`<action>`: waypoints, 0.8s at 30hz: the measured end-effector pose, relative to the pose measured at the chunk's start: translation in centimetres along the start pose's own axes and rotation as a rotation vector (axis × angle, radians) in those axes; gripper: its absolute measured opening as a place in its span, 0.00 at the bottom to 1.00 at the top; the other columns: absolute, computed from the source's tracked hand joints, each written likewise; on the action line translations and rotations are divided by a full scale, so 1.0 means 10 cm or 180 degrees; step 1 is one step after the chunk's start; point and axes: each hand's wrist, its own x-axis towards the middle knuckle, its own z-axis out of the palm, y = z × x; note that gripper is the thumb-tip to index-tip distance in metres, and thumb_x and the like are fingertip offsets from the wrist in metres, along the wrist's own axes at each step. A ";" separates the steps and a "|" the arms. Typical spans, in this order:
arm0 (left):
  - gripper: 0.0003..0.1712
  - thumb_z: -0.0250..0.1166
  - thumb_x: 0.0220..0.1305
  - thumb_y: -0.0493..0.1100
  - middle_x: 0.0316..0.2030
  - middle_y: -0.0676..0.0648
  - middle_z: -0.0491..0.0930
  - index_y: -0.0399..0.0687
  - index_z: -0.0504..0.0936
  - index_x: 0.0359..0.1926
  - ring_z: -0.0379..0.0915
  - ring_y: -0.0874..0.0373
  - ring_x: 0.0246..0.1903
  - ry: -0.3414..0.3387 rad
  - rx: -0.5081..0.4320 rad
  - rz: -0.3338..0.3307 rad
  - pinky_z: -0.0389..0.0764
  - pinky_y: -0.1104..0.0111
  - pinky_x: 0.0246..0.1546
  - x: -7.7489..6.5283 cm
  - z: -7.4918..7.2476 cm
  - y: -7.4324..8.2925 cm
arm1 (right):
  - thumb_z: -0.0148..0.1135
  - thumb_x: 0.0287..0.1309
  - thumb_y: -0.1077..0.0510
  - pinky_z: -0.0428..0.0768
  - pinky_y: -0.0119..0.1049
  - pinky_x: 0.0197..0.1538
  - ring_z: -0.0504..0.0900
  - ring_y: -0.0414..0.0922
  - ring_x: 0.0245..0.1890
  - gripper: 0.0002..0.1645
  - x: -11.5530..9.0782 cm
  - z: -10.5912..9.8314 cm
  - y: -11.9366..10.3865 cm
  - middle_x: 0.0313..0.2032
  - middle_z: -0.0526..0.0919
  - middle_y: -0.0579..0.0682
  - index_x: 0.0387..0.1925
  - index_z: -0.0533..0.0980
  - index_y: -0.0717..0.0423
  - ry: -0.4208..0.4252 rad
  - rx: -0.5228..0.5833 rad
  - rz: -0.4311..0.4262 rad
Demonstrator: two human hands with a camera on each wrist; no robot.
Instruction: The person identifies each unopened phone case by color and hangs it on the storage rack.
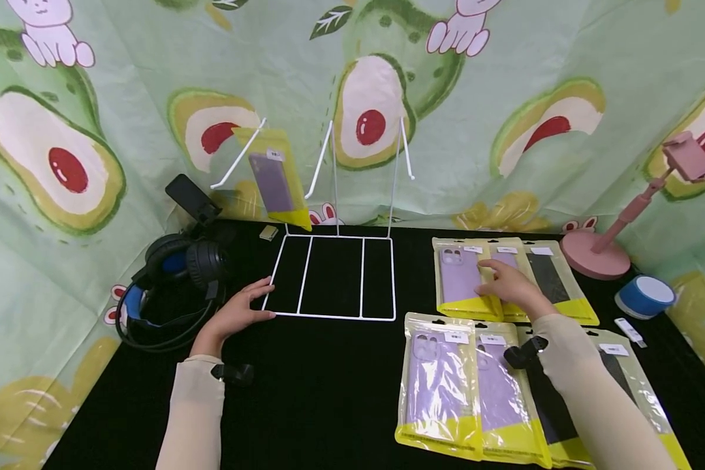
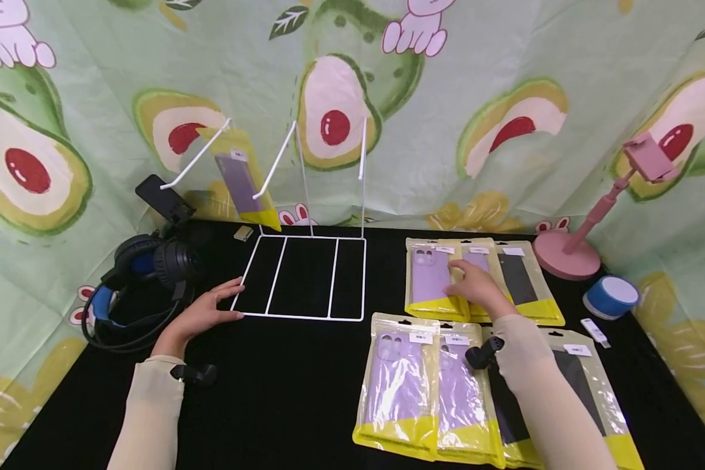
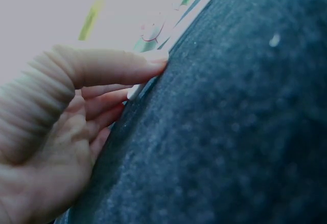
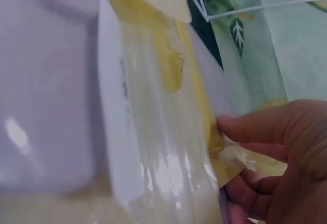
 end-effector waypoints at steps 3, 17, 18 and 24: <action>0.38 0.67 0.57 0.42 0.71 0.38 0.50 0.33 0.64 0.66 0.42 0.38 0.70 -0.0006 0.0031 -0.0022 0.44 0.43 0.66 0.02 0.01 0.00 | 0.59 0.60 0.60 0.80 0.49 0.43 0.71 0.63 0.48 0.36 0.03 -0.02 -0.01 0.57 0.61 0.77 0.66 0.58 0.67 -0.0052 0.0163 0.0144; 0.38 0.67 0.57 0.41 0.72 0.39 0.50 0.35 0.64 0.66 0.40 0.38 0.70 0.0004 -0.0021 -0.0089 0.42 0.43 0.66 0.05 0.00 0.01 | 0.51 0.66 0.61 0.67 0.30 0.28 0.63 0.46 0.33 0.28 -0.15 0.01 0.04 0.41 0.61 0.56 0.66 0.61 0.64 0.0706 0.0820 -0.0432; 0.38 0.67 0.57 0.41 0.72 0.40 0.50 0.35 0.64 0.66 0.40 0.39 0.70 0.0000 -0.0029 -0.0099 0.42 0.43 0.67 0.05 0.00 0.00 | 0.50 0.67 0.59 0.69 0.28 0.29 0.65 0.46 0.35 0.28 -0.18 0.03 0.01 0.44 0.62 0.57 0.66 0.61 0.63 0.0753 0.0921 -0.0483; 0.38 0.67 0.57 0.41 0.72 0.39 0.49 0.35 0.64 0.66 0.40 0.38 0.70 -0.0014 -0.0027 -0.0108 0.42 0.42 0.66 0.03 0.00 -0.03 | 0.54 0.66 0.59 0.72 0.20 0.35 0.69 0.39 0.38 0.21 -0.36 0.17 -0.24 0.51 0.70 0.45 0.60 0.70 0.56 0.0879 0.1659 -0.1116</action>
